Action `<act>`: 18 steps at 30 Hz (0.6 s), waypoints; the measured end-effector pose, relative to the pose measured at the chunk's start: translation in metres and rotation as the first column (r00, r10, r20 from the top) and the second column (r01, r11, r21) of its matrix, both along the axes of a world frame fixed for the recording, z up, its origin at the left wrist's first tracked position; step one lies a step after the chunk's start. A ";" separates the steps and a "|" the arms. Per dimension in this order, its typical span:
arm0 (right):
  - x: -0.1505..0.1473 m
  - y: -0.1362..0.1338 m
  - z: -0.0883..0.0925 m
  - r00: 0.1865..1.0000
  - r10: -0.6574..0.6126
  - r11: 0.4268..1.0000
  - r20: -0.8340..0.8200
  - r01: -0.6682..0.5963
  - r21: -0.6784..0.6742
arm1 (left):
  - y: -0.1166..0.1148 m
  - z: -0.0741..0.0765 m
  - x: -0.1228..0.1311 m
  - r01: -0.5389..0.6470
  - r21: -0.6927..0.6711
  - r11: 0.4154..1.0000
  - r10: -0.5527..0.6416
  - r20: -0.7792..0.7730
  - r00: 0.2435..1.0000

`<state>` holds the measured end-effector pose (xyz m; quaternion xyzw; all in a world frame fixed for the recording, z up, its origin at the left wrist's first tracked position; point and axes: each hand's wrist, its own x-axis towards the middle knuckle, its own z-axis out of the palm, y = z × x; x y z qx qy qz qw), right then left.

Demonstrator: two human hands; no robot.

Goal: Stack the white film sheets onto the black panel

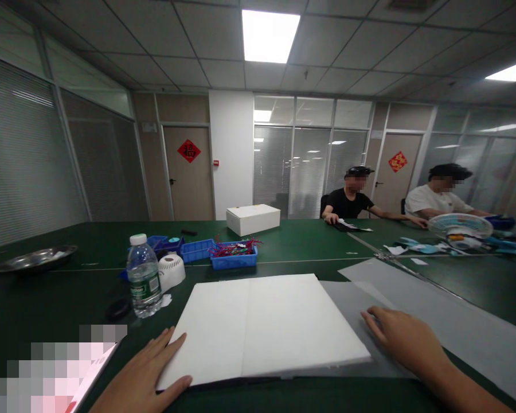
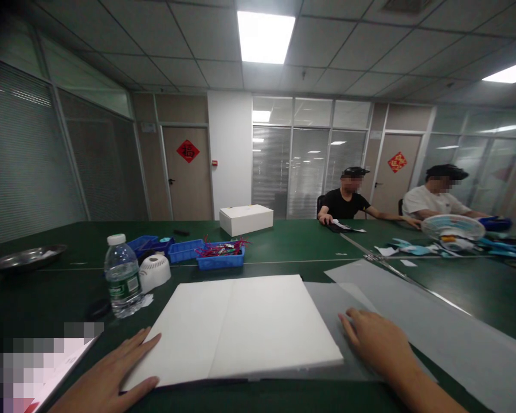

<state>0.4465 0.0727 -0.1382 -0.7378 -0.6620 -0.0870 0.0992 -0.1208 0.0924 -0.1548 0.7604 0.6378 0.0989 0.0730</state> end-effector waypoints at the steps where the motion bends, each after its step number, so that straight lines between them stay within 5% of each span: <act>1: 0.001 0.000 0.000 1.000 -0.010 1.000 -0.013 0.010 -0.013 | 0.000 0.000 0.000 0.002 0.005 1.000 -0.002 0.006 1.000; 11: -0.026 -0.012 -0.005 0.944 0.254 0.967 -0.212 -0.249 0.050 | -0.001 0.000 -0.002 0.012 0.003 1.000 -0.012 -0.001 1.000; 18: -0.013 -0.003 -0.007 0.992 0.016 0.999 -0.129 -0.011 0.036 | -0.003 0.001 -0.002 0.022 0.001 1.000 -0.022 -0.003 1.000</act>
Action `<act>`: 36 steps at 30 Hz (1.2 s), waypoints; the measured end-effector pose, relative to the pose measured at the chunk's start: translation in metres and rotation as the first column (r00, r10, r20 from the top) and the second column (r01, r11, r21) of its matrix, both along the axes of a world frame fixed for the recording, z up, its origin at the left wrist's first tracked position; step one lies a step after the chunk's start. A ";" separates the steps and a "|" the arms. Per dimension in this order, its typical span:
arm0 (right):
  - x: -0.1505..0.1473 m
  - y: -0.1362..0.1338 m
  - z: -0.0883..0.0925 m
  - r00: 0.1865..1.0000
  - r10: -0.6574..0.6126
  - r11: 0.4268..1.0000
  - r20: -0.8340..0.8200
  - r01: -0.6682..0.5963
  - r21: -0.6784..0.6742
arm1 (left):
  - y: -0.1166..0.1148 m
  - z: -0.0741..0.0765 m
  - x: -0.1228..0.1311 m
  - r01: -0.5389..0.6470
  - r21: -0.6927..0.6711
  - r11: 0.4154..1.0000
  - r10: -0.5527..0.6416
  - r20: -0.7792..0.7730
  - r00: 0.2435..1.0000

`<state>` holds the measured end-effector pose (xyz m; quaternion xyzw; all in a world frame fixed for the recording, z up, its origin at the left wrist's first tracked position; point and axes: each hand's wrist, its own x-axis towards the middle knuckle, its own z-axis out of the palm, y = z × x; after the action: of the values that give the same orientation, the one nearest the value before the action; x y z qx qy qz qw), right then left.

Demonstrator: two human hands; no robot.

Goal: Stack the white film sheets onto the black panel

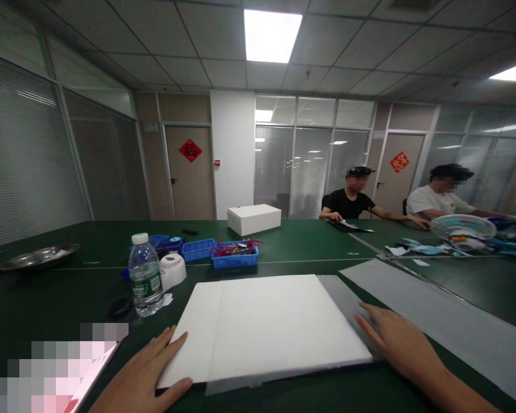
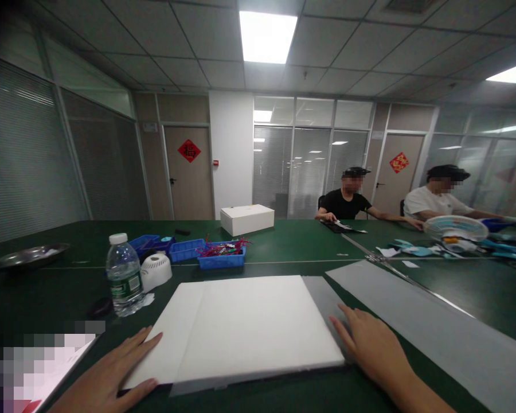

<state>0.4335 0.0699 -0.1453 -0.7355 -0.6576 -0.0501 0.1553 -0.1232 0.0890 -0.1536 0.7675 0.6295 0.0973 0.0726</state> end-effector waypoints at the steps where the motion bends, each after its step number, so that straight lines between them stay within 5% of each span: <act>1: 0.001 0.000 0.000 1.000 0.000 1.000 -0.006 0.000 -0.012 | 0.000 0.000 0.000 -0.001 -0.005 1.000 0.001 -0.001 1.000; 11: -0.015 -0.012 0.000 0.947 0.313 0.949 -0.075 -0.314 -0.009 | -0.001 0.004 0.002 0.008 -0.034 0.999 -0.009 -0.042 0.999; 31: -0.015 -0.016 0.004 0.812 0.576 0.805 -0.090 -0.583 -0.108 | 0.001 -0.002 0.000 -0.003 0.006 1.000 0.003 -0.003 1.000; 33: -0.008 -0.011 0.000 0.829 0.559 0.826 -0.018 -0.559 -0.074 | 0.001 -0.002 0.001 -0.004 0.019 1.000 0.003 0.009 1.000; 36: 0.015 0.005 -0.007 0.938 0.323 0.945 0.128 -0.328 0.018 | 0.001 -0.002 0.001 -0.004 0.017 1.000 0.004 0.011 1.000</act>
<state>0.4484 0.0746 -0.1526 -0.6089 -0.7774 -0.0818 0.1348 -0.1226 0.0903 -0.1559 0.7662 0.6298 0.1069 0.0695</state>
